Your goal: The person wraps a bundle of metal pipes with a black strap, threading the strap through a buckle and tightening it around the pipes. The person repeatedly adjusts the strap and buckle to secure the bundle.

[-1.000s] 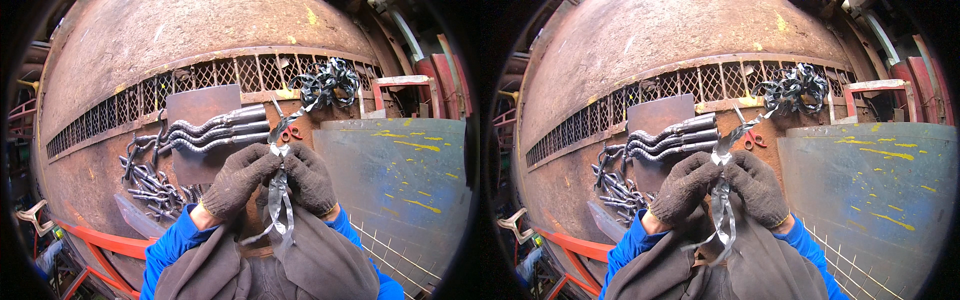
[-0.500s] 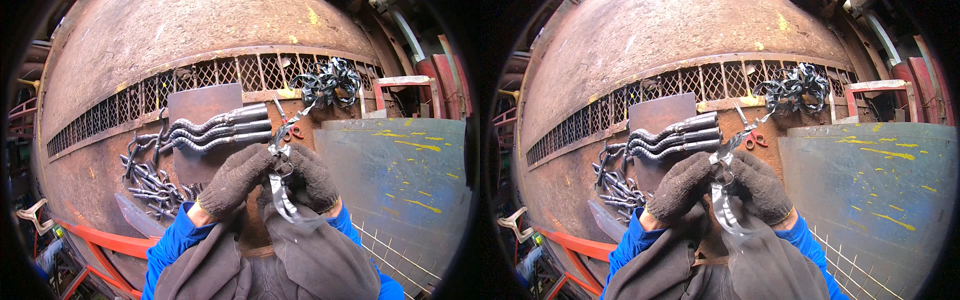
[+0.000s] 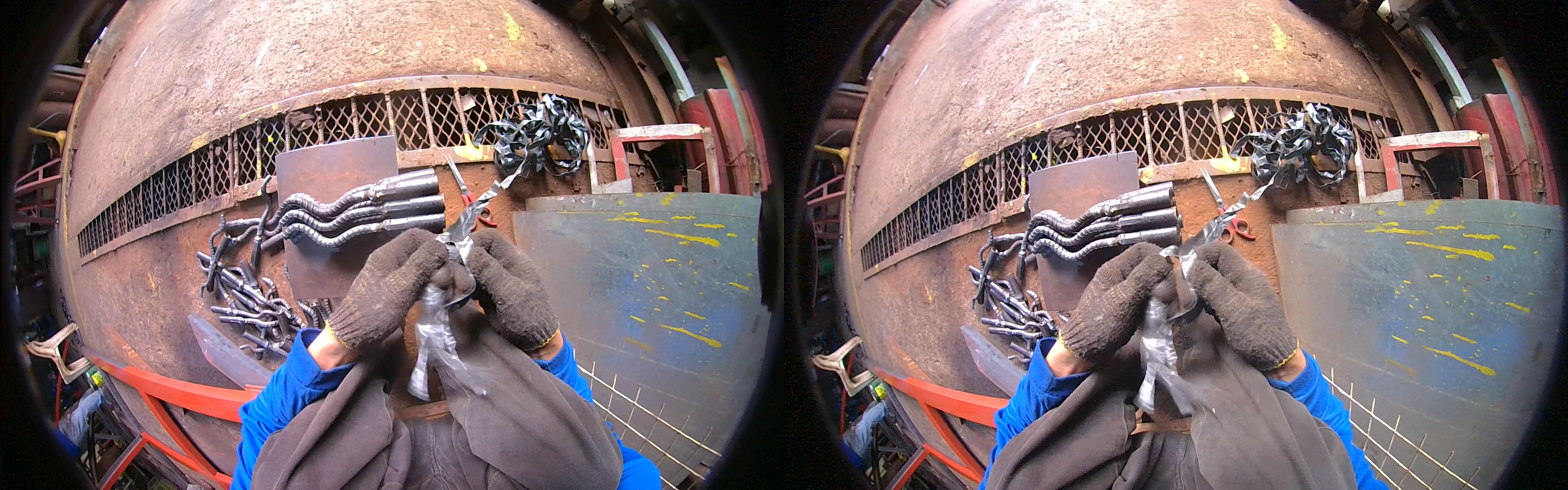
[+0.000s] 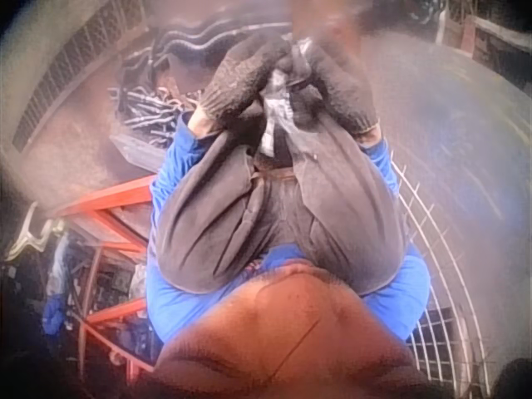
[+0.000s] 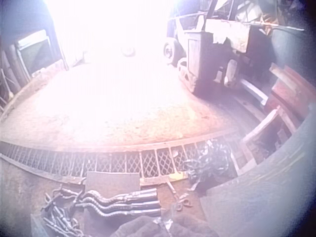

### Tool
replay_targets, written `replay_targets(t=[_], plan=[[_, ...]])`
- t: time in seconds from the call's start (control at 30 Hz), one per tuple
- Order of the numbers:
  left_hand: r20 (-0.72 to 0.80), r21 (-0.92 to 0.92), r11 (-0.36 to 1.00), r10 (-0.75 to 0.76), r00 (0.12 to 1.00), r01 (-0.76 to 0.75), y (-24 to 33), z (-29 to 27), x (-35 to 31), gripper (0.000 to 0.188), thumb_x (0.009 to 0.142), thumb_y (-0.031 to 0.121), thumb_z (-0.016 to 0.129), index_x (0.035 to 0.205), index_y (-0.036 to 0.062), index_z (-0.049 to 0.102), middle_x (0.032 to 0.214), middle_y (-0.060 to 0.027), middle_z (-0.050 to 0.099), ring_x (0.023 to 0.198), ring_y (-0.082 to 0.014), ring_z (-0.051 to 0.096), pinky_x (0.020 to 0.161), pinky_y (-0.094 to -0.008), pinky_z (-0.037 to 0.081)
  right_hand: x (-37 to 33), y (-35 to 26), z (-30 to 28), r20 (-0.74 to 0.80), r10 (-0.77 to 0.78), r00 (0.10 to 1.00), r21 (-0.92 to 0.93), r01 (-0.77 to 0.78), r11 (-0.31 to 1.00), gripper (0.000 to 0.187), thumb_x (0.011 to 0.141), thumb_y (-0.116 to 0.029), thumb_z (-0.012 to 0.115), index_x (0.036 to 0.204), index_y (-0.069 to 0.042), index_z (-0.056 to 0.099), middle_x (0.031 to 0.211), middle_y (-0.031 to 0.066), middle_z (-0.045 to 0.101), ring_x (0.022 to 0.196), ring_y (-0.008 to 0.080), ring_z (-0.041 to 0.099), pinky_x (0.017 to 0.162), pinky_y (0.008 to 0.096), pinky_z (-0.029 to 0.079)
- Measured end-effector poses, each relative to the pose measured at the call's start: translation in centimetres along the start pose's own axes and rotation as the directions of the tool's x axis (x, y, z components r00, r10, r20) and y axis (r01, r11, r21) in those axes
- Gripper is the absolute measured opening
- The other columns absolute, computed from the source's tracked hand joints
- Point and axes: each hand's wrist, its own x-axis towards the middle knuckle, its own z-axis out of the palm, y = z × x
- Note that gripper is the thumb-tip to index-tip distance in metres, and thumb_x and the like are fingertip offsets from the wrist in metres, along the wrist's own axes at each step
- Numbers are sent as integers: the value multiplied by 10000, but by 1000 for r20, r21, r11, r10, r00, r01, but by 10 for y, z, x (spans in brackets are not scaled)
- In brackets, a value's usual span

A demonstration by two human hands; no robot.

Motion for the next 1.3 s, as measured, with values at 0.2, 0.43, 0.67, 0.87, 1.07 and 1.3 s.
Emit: replay_targets(t=[0.2, 0.43, 0.67, 0.87, 1.07, 1.3], plan=[[1, 13, 1000, -11, 1000, 10, 6, 2, -3, 218, 1054, 237, 533, 1107, 42, 615, 930, 18, 597, 846, -51, 529, 770, -226, 467, 3, -1, -4, 8, 53, 999, -27, -53, 998, 205, 1024, -203, 570, 1135, -38, 622, 960, 6, 638, 845, 75, 583, 758, 237, 487], [19, 44, 990, -131, 991, 131, 19, 4, -3, 290, 982, 263, 660, 1112, 11, 602, 976, -13, 624, 888, -62, 559, 780, -244, 485, 4, -6, -5, -9, -14, 1000, -33, 13, 999, 216, 1019, -204, 575, 1121, -15, 601, 942, 52, 668, 865, 106, 636, 772, 271, 524], [79, 99, 987, -137, 987, 129, 22, 5, -11, 327, 875, 127, 761, 1143, -7, 630, 952, -30, 667, 847, -90, 623, 760, -262, 530, 6, -9, -7, -84, -53, 995, -81, 47, 996, 257, 985, -201, 635, 1136, 3, 592, 934, 57, 670, 831, 114, 633, 753, 273, 526], [29, 246, 965, -104, 994, 94, 23, 1, -6, 405, 899, 162, 749, 1231, -20, 606, 1027, -64, 676, 897, -100, 631, 795, -274, 543, 0, -5, -2, -2, -45, 999, -106, 45, 993, 282, 939, -182, 703, 1133, 11, 638, 961, 56, 681, 858, 111, 626, 749, 274, 524], [40, 125, 984, -134, 990, 128, 26, 4, -9, 392, 926, 176, 712, 1248, -11, 592, 1026, -52, 659, 899, -101, 615, 793, -270, 526, 2, 1, -6, -2, -48, 999, -162, 47, 986, 269, 992, -230, 615, 1146, -10, 638, 962, 40, 670, 859, 91, 610, 779, 253, 508], [164, 288, 936, 160, 973, -202, 14, -6, -9, 407, 939, 145, 651, 1311, 5, 564, 1117, -64, 634, 985, -143, 613, 858, -269, 498, 1, -1, -1, 29, -7, 1000, 165, 2, 986, 188, 1048, -215, 513, 1100, -52, 589, 954, 32, 636, 839, 97, 610, 753, 251, 502]])
